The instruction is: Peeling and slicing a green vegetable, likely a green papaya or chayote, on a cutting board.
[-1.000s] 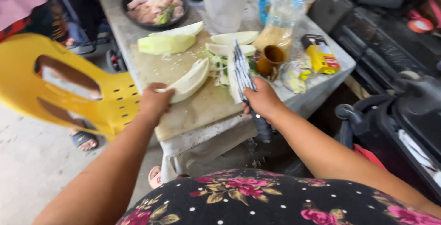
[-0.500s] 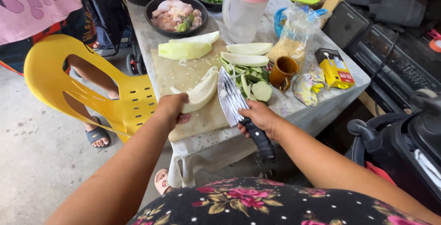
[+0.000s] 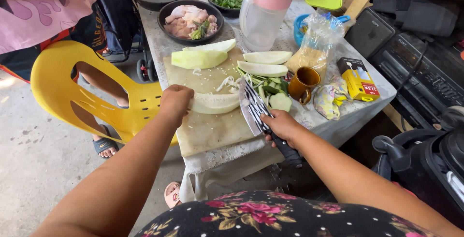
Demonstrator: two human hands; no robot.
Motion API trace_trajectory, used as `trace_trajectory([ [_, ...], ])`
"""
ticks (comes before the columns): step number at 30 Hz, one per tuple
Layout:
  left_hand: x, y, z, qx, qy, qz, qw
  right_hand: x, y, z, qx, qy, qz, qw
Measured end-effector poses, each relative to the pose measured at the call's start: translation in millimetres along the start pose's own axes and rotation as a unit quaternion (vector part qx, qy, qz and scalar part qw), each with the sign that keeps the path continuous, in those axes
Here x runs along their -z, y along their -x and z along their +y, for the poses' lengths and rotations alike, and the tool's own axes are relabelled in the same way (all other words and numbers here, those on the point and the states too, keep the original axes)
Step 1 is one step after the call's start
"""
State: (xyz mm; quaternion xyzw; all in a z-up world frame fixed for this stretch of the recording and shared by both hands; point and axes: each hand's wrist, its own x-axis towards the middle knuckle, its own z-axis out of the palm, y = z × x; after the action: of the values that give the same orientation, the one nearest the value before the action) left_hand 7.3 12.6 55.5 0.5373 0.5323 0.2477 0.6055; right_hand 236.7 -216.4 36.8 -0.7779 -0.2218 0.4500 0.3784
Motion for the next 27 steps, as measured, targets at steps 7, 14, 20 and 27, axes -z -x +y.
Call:
trace_trajectory([
  [7, -3, 1, 8, -0.022, -0.093, 0.023, 0.995, -1, 3, -1, -0.022, 0.001, 0.032, 0.999],
  [14, -10, -23, 7, 0.077, 0.108, -0.065, 0.989, -4, 3, 1, -0.045, -0.001, 0.018, 0.999],
  [20, -11, -37, 4, 0.150, 0.168, -0.122, 0.967, -13, 14, -6, -0.056, 0.029, 0.002, 0.998],
  [27, -9, -39, -2, 0.174, 0.201, -0.147, 0.953, -25, 11, -8, -0.063, 0.049, -0.068, 0.994],
])
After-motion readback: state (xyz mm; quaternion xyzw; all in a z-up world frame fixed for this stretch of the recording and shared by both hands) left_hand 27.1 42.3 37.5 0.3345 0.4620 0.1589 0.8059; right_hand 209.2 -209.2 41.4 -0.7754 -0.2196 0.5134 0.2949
